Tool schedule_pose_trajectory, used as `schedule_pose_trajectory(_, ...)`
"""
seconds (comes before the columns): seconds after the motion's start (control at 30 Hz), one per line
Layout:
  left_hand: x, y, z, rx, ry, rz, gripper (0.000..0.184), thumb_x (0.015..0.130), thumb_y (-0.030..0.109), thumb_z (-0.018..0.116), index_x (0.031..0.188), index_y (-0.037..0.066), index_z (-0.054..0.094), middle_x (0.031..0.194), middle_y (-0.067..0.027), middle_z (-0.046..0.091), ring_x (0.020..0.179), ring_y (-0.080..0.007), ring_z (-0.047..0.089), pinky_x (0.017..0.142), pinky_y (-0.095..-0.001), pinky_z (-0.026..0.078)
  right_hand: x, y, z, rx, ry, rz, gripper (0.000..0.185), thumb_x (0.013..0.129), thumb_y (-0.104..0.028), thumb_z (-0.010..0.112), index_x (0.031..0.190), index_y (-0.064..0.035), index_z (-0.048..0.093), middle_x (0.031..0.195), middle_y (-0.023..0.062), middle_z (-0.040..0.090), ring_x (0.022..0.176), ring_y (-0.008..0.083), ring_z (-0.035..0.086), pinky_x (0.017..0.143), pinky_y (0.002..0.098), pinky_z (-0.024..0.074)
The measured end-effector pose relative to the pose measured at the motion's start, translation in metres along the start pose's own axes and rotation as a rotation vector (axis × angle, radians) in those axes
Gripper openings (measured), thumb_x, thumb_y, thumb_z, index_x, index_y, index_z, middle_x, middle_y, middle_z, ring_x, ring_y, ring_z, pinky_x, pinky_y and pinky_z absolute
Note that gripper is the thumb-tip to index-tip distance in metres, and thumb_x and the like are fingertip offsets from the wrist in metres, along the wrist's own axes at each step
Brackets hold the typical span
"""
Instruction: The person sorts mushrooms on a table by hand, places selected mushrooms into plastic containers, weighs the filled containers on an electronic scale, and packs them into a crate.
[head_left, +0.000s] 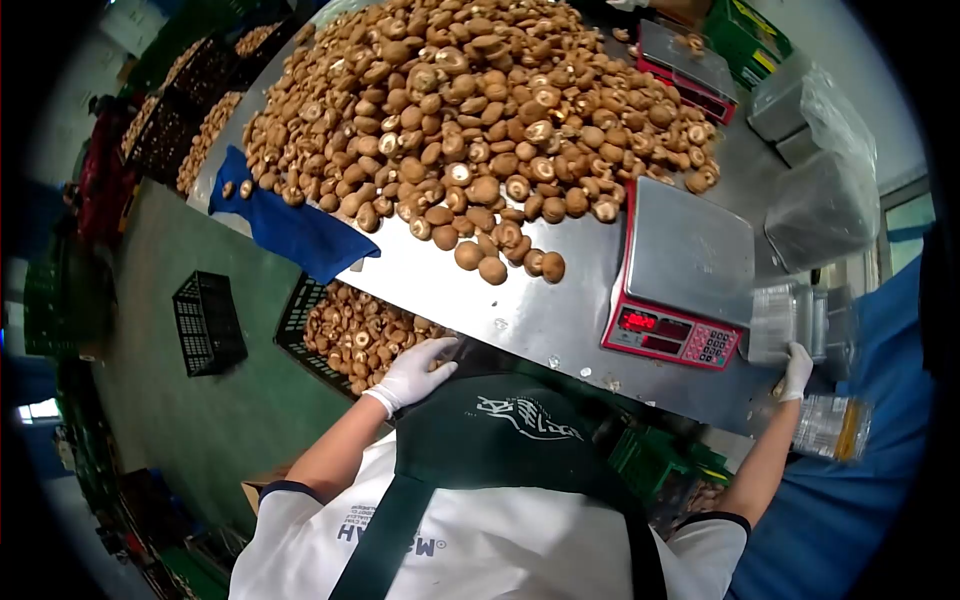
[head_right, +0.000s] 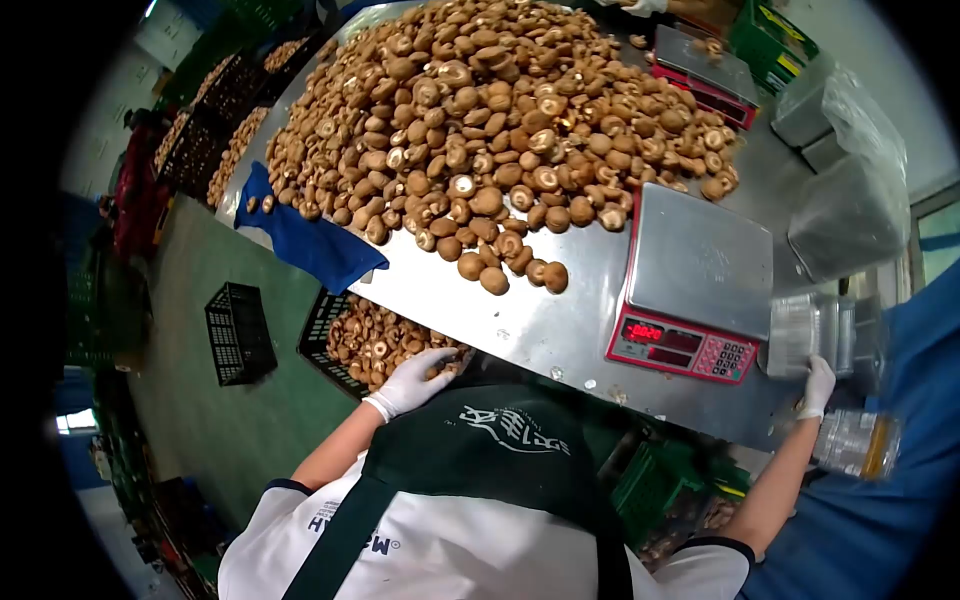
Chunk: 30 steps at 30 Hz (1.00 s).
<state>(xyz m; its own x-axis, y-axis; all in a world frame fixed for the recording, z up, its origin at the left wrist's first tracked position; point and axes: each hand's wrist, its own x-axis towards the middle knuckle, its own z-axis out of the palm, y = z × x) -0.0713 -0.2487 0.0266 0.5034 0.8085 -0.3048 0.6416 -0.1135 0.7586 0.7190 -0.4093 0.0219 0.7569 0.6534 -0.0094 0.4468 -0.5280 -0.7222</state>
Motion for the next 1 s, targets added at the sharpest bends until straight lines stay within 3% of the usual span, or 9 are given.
schedule_pose_trajectory(0.23, 0.060, -0.002, -0.043, -0.022, -0.020, 0.005, 0.041, 0.092, 0.022, 0.062, 0.129, 0.003, 0.056, 0.118, -0.0165, 0.064, 0.112, -0.0314, 0.061, 0.098, -0.0375, 0.047, -0.038, -0.154, -0.012, -0.267, 0.635, -0.212, 0.035, 0.099, -0.029, 0.051, 0.108, -0.0003, 0.069, 0.103, 0.0113, 0.072, 0.094, 0.0236, 0.066, 0.086, 0.0331, 0.0474)
schedule_pose_trajectory(0.33, 0.111, 0.012, -0.029, -0.052, 0.200, 0.196, 0.037, 0.089, 0.019, 0.063, 0.124, 0.005, 0.058, 0.109, -0.0163, 0.064, 0.104, -0.0349, 0.060, 0.092, -0.0413, 0.048, -0.080, -0.211, 0.029, -0.201, 0.525, -0.393, 0.026, 0.099, -0.020, 0.054, 0.109, -0.0006, 0.068, 0.103, 0.0099, 0.071, 0.096, 0.0245, 0.065, 0.087, 0.0339, 0.0476)
schedule_pose_trajectory(0.43, 0.163, 0.044, -0.022, 0.071, 0.346, 0.335, 0.044, 0.085, 0.012, 0.064, 0.128, 0.011, 0.058, 0.128, -0.0120, 0.056, 0.119, -0.0309, 0.052, 0.102, -0.0400, 0.041, -0.122, -0.214, 0.097, -0.506, 0.450, -0.639, 0.014, 0.095, -0.010, 0.058, 0.101, -0.0011, 0.066, 0.100, 0.0085, 0.068, 0.101, 0.0265, 0.063, 0.099, 0.0396, 0.0440)
schedule_pose_trajectory(0.57, 0.218, 0.037, -0.001, 0.353, 0.250, 0.236, 0.040, 0.084, 0.016, 0.065, 0.124, 0.016, 0.061, 0.134, -0.0050, 0.053, 0.121, -0.0279, 0.051, 0.104, -0.0423, 0.037, -0.156, -0.231, 0.134, -0.509, -0.058, -0.598, 0.008, 0.087, -0.008, 0.062, 0.095, -0.0076, 0.066, 0.106, 0.0087, 0.067, 0.113, 0.0330, 0.058, 0.116, 0.0548, 0.0219)
schedule_pose_trajectory(0.63, 0.224, 0.040, -0.008, 0.324, 0.326, 0.270, 0.031, 0.085, 0.017, 0.064, 0.115, 0.014, 0.066, 0.120, -0.0060, 0.059, 0.109, -0.0288, 0.056, 0.097, -0.0399, 0.042, -0.171, -0.282, 0.146, -0.328, 0.046, -0.685, 0.017, 0.083, -0.004, 0.064, 0.100, -0.0080, 0.067, 0.105, 0.0081, 0.068, 0.113, 0.0328, 0.059, 0.114, 0.0557, 0.0261)
schedule_pose_trajectory(0.7, 0.220, 0.035, -0.018, -0.208, 0.438, 0.186, 0.024, 0.089, 0.017, 0.065, 0.112, 0.009, 0.067, 0.115, -0.0083, 0.064, 0.106, -0.0257, 0.061, 0.096, -0.0352, 0.045, -0.182, -0.324, 0.173, -0.061, 0.072, -0.733, 0.022, 0.082, -0.003, 0.064, 0.103, -0.0082, 0.067, 0.106, 0.0084, 0.067, 0.112, 0.0328, 0.059, 0.112, 0.0541, 0.0298)
schedule_pose_trajectory(0.77, 0.201, 0.045, -0.036, -0.709, 0.370, -0.055, 0.028, 0.099, 0.023, 0.057, 0.114, 0.001, 0.065, 0.111, -0.0063, 0.068, 0.098, -0.0176, 0.065, 0.087, -0.0290, 0.050, -0.187, -0.350, 0.216, 0.047, -0.171, -0.824, 0.030, 0.080, -0.002, 0.064, 0.109, -0.0074, 0.066, 0.110, 0.0100, 0.066, 0.109, 0.0337, 0.060, 0.107, 0.0469, 0.0380)
schedule_pose_trajectory(0.83, 0.185, 0.035, -0.043, -1.308, 0.290, -0.235, 0.036, 0.101, 0.028, 0.051, 0.121, 0.000, 0.060, 0.113, -0.0093, 0.067, 0.099, -0.0194, 0.065, 0.081, -0.0288, 0.053, -0.192, -0.368, 0.281, 0.069, -0.411, -0.806, 0.032, 0.081, -0.004, 0.065, 0.113, -0.0067, 0.066, 0.113, 0.0110, 0.066, 0.107, 0.0339, 0.059, 0.102, 0.0417, 0.0426)
schedule_pose_trajectory(1.0, 0.140, 0.016, -0.047, -1.631, 0.262, -0.356, 0.053, 0.103, 0.040, 0.046, 0.137, -0.001, 0.044, 0.128, -0.0151, 0.058, 0.107, -0.0273, 0.064, 0.085, -0.0304, 0.054, -0.193, -0.349, 0.420, -0.197, -0.552, -0.946, 0.038, 0.079, -0.017, 0.070, 0.117, -0.0091, 0.066, 0.119, 0.0126, 0.063, 0.111, 0.0304, 0.059, 0.097, 0.0394, 0.0452)
